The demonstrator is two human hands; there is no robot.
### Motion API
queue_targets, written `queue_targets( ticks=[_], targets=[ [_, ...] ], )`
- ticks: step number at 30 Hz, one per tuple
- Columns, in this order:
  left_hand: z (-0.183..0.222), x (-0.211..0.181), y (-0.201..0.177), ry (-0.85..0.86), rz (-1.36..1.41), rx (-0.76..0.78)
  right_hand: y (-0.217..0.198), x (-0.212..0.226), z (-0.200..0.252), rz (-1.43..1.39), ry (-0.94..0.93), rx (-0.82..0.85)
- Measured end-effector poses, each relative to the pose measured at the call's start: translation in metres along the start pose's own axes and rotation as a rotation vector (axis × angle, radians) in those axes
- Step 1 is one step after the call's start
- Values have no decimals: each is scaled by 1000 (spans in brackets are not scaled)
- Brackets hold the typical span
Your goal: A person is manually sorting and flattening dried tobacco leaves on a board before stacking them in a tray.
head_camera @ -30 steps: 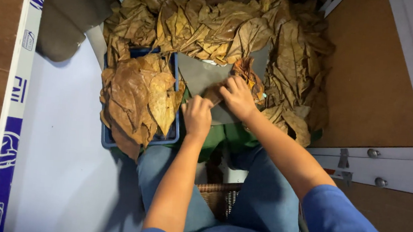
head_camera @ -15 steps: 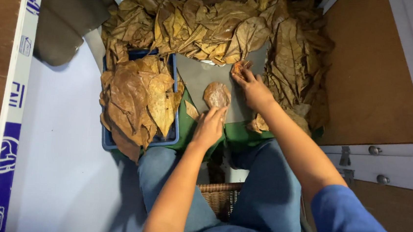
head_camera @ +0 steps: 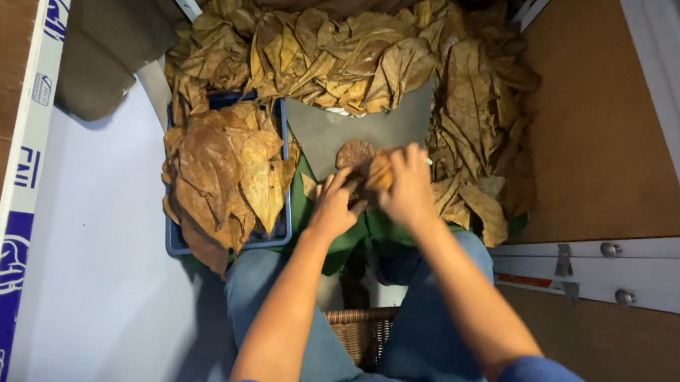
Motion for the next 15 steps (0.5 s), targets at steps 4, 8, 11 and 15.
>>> queue_targets(
  ticks=[4,8,11,15],
  targets=[
    [-4,12,14,-23,76,33,28,46,30,-161,-39,79],
    [-6,14,-7,-74,94,0,38,73,40,-495,-159,203],
    [-1,24,2,-124,148,-20,60,58,50,-470,-148,201],
    [-7,33,5,-154,230,-114,81,31,42,-375,-57,119]
  ],
)
Point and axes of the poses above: each hand's wrist, its own z-axis away from the middle knuckle, its own y-axis out of the palm, x = y × z, the point moved 9 cm from there along -z, towards the middle knuckle, and after that the axes turned 10 degrees about -y, right-handed, at the moved point
